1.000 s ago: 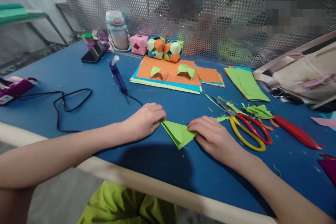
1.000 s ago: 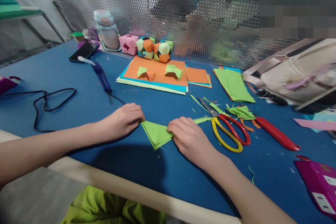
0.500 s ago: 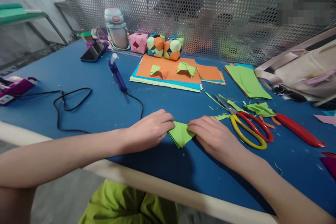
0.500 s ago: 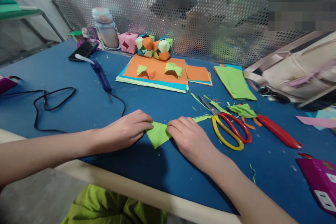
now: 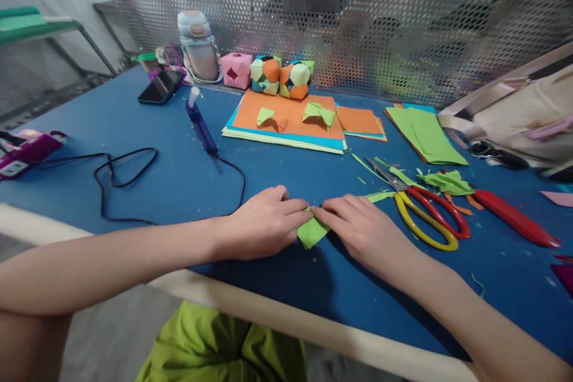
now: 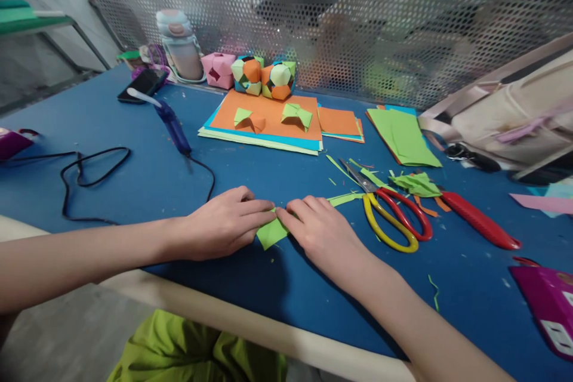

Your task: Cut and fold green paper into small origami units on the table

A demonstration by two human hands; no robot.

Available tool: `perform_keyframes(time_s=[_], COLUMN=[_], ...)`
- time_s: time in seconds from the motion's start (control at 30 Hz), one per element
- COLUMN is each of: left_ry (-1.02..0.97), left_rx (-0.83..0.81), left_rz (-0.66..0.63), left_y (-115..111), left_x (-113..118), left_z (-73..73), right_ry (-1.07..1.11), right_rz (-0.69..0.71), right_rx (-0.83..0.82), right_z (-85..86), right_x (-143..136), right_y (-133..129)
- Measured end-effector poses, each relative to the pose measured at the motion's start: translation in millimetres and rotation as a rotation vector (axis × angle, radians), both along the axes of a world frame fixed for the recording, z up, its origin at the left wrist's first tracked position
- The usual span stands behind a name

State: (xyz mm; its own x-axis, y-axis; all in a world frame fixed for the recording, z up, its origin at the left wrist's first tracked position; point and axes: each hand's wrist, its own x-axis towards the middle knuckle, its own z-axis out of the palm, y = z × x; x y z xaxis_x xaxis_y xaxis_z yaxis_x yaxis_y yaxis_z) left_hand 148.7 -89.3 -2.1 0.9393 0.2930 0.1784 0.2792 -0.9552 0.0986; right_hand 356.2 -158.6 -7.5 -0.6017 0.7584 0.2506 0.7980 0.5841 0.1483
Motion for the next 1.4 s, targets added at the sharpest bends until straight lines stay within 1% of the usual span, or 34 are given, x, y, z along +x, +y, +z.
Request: perform_keyframes(time_s=[0.1, 0.2, 0.33, 0.4, 0.57, 0.67, 0.8, 0.87, 0.97, 1.07, 1.13, 1.2, 1.3, 1.4], left_ry=[0.036, 0.049, 0.076, 0.101, 0.134, 0.110, 0.036, -0.026, -0.102, -0.108, -0.112, -0.134, -0.193, -0.296], left_rx=[0.039, 0.077, 0.134, 0.153, 0.142, 0.153, 0.157, 0.136, 0.076, 0.037, 0.020, -0.004, -0.067, -0.200], left_rz=[-0.079, -0.078, -0.067, -0.035, 0.071, 0.095, 0.144, 0.131, 0.071, 0.031, 0.013, 0.007, 0.011, 0.035], left_y=[1, 2, 3, 3, 5, 7, 9, 8, 5, 2, 2, 4, 8, 8], left_x=[0, -2, -7, -9, -14, -16, -15, -15, -13, -11, -9, -6, -3, -2], left_z=[1.1, 2.4, 4.5, 6.1, 9.6, 10.0, 10.1, 10.1, 9.0, 6.2, 3.7, 1.1, -1.5, 0.5], right_ry=[-0.004, 0.011, 0.023, 0.020, -0.030, -0.040, -0.001, 0.030, 0.135, 0.233, 0.260, 0.278, 0.330, 0.436], right_rz=[-0.003, -0.005, -0.041, -0.055, -0.117, -0.160, -0.190, -0.200, -0.194, -0.108, -0.041, -0.005, -0.014, -0.099], right_rx=[0.004, -0.023, -0.068, -0.076, -0.109, -0.094, -0.055, -0.019, 0.006, -0.056, -0.109, -0.142, -0.161, -0.169], right_z=[0.8, 2.6, 5.5, 6.6, 8.4, 10.1, 13.6, 15.7, 18.3, 19.9, 20.0, 19.0, 14.6, 8.8], right_x=[1, 7, 17, 21, 23, 25, 25, 24, 18, 9, 4, 0, -3, -3], right_y=[0, -3, -9, -11, -14, -14, -12, -11, -10, -11, -13, -14, -14, -11])
